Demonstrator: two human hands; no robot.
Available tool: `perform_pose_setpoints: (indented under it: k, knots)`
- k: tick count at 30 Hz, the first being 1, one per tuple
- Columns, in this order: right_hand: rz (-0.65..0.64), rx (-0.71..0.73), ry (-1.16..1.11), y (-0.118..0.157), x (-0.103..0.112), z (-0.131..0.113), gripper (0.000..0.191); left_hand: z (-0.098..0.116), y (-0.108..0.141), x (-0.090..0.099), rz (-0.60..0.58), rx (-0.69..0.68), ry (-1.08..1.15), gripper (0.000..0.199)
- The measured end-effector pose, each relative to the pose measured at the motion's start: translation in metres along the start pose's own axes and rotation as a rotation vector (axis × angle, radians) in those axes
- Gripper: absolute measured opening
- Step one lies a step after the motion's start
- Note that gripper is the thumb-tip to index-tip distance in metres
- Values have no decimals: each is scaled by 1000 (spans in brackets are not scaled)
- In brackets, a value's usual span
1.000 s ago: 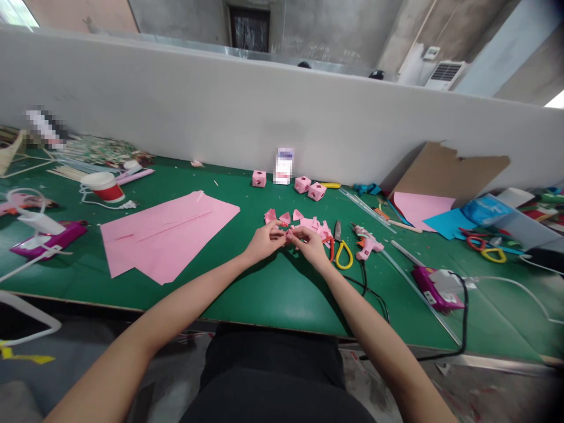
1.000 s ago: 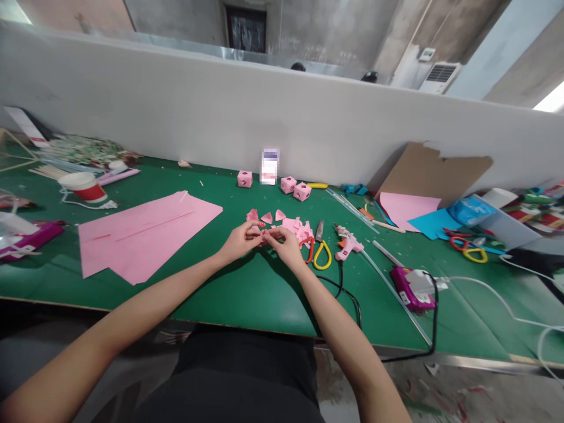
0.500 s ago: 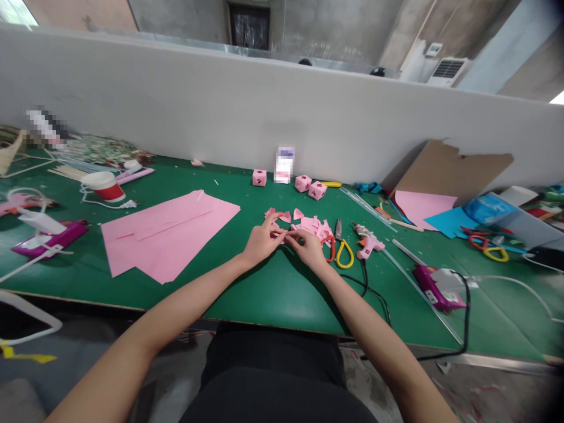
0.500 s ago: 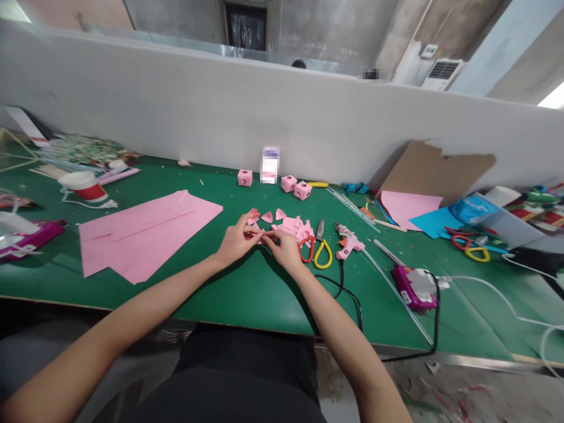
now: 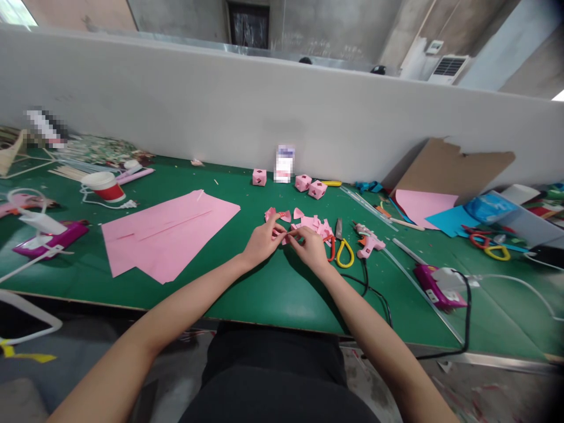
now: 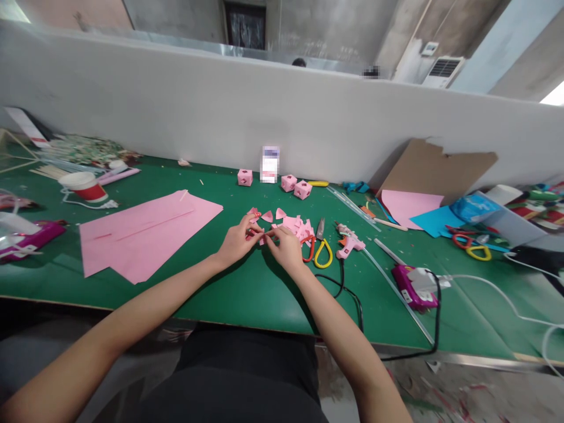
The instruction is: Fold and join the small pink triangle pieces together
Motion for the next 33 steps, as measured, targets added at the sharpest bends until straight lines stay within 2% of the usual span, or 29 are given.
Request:
perform_pose_setpoints:
  k: [5, 9, 14, 19, 22, 24, 27, 30, 33]
  knots:
    - [29, 23, 9, 0, 4, -7, 15, 1, 0, 4, 43, -14, 20, 46]
    - [67, 99, -8, 1, 10, -17, 9, 2, 1, 5, 66, -19, -1, 46]
    - [99, 126, 9, 1, 12, -22, 8, 10, 3, 6, 77, -42, 22, 41]
    - [192, 88, -4, -1, 24, -11, 8, 11, 3, 19, 182, -21, 38, 36]
    - [283, 20, 16, -1, 40, 3, 9, 3, 1, 32, 280, 14, 19, 38]
    - [310, -15, 9, -1, 46, 7, 9, -2, -1, 36, 298, 34, 10, 40]
    - [275, -3, -52, -1, 42, 2, 2, -6, -2, 33, 283, 35, 18, 39]
    - [201, 58, -83, -1, 29, -11, 12, -1, 0, 25, 253, -9, 30, 37]
    - [153, 99, -71, -1, 20, -16, 9, 6, 2, 16, 214, -54, 43, 37]
Point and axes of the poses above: each hand's wrist, its own y-axis away from the middle knuckle, its own x-axis out of the back of the hand, z = x × y, the point moved 10 cm from there along -y, towards the middle knuckle, and after that the axes turned 9 degrees about -y, right-handed, at the moved point
